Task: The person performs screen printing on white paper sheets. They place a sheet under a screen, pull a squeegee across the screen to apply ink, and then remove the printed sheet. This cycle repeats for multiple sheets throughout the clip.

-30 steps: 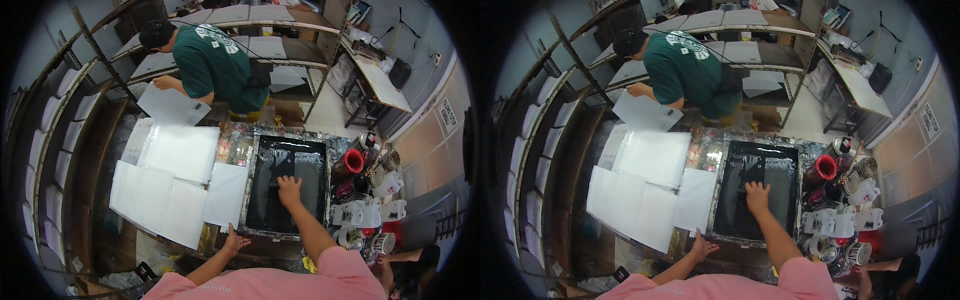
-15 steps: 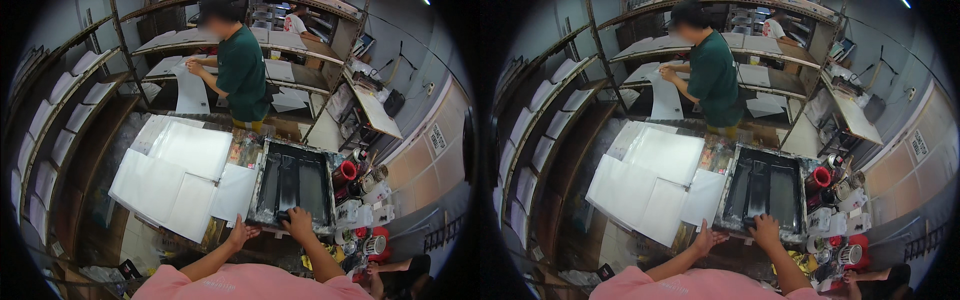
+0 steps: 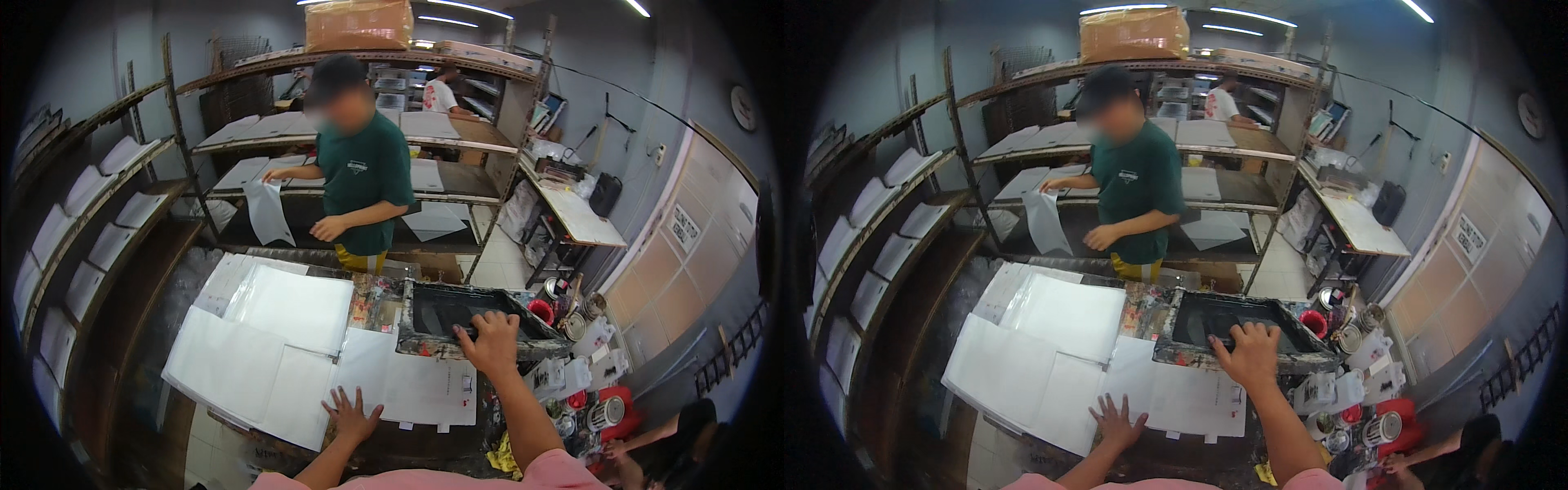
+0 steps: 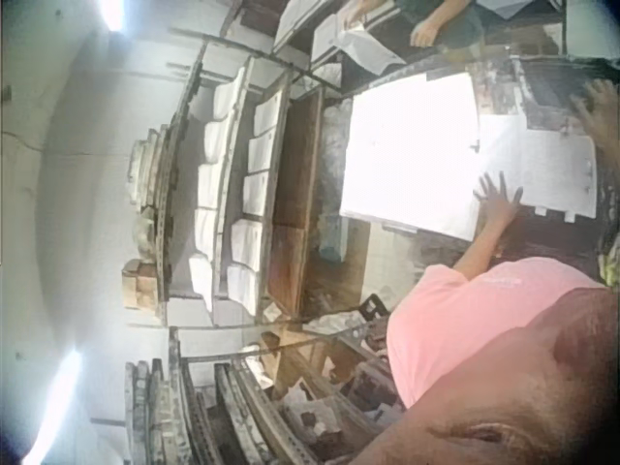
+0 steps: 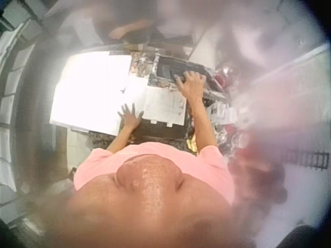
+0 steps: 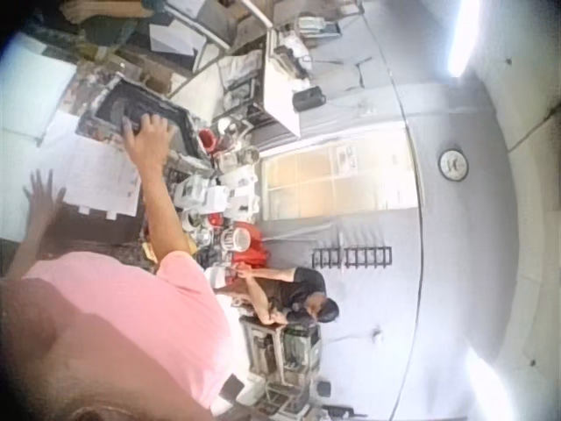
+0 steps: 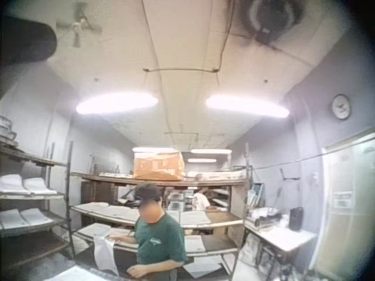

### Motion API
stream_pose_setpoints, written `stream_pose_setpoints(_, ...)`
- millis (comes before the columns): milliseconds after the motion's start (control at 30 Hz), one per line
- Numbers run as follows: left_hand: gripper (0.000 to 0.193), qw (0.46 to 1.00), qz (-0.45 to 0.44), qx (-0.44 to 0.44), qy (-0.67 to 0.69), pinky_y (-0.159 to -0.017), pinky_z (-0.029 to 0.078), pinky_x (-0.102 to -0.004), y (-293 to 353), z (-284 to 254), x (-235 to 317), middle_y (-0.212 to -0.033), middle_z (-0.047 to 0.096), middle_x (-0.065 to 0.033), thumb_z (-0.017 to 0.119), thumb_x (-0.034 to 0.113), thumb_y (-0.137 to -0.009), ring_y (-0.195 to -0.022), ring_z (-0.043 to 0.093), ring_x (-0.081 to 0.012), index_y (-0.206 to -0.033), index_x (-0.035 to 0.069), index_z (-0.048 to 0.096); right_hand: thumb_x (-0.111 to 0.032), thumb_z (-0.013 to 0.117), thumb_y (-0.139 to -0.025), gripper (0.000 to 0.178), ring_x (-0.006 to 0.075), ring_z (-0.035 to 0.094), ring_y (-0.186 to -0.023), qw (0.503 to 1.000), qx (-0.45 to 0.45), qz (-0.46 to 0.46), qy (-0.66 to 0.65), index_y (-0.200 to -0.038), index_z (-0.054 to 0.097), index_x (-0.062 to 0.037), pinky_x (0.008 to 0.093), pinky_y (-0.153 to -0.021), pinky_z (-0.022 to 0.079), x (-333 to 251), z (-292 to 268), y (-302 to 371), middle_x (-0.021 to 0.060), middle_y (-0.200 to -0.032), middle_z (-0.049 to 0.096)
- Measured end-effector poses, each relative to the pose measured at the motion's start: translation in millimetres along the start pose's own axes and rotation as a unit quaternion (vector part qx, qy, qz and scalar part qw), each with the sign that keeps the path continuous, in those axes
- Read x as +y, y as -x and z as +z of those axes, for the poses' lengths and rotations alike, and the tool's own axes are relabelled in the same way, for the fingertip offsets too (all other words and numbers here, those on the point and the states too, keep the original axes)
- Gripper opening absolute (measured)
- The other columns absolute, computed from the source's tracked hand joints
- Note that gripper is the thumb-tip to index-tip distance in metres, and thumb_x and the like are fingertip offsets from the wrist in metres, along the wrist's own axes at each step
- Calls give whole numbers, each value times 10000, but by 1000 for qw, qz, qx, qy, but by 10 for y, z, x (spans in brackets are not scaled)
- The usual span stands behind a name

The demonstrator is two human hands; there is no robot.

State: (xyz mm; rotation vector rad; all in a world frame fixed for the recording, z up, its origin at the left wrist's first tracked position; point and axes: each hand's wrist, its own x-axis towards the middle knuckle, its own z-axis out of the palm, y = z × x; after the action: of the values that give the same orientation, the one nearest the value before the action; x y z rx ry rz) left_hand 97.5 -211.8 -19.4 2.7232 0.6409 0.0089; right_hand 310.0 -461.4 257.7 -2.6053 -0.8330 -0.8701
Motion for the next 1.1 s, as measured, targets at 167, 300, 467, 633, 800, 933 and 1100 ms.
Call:
stream_pose_setpoints(167,1152,999,-3,-29,-29,-1213,-131,-766,198,293,-203,-1756,165,-322,331,907,-945,-1651,45,-479,-1698,35,295,-456,757,-919,416,320,605,-927,1000,-19,14,-9,-922,740,-41,482,-903,385,61,-56,-215,122,-907,666)
stream_pose_setpoints(300,1177,999,-2,-15,-37,-1205,-143,-777,251,278,-109,-1775,218,-233,339,908,-940,-1670,64,-402,-1672,-12,327,-439,765,-913,407,318,604,-893,1000,-10,15,-12,-913,730,-33,472,-879,387,83,-38,-337,119,-876,662)
stream_pose_setpoints(467,978,992,48,102,55,-1244,-28,-763,69,-109,234,-1654,465,-218,589,711,-974,-1613,278,-419,-1572,-56,478,-399,756,-939,370,325,617,-876,999,-10,26,-35,-922,733,-30,457,-876,390,37,-97,-458,113,-857,668)
stream_pose_setpoints(633,763,959,89,218,155,-1286,49,-699,-515,-716,510,-1506,615,-236,798,426,-942,-1531,429,-445,-1480,-67,577,-509,707,-963,491,326,656,-904,999,-14,27,-27,-912,762,-25,468,-898,403,113,-42,-554,135,-900,720)
stream_pose_setpoints(800,717,961,31,236,138,-1291,55,-697,-648,-935,-78,-1502,621,-215,806,361,-928,-1552,412,-403,-1490,-29,591,-521,696,-967,512,333,665,-929,999,18,9,-25,-964,786,-17,487,-936,404,140,11,-403,155,-923,729)
stream_pose_setpoints(933,867,970,-32,219,97,-1307,59,-666,-798,-838,-1306,-1697,406,-196,802,443,-939,-1627,266,-369,-1621,41,449,-595,627,-998,604,342,673,-950,1000,2,9,-10,-958,783,-13,496,-942,402,116,142,-232,172,-944,731)
stream_pose_setpoints(1100,814,944,-17,329,13,-1313,145,-613,-517,-907,-488,-1729,342,-215,785,379,-970,-1640,225,-378,-1629,46,440,-604,647,-980,577,312,672,-898,1000,2,5,-9,-875,780,-53,473,-881,394,95,159,-109,129,-878,712)
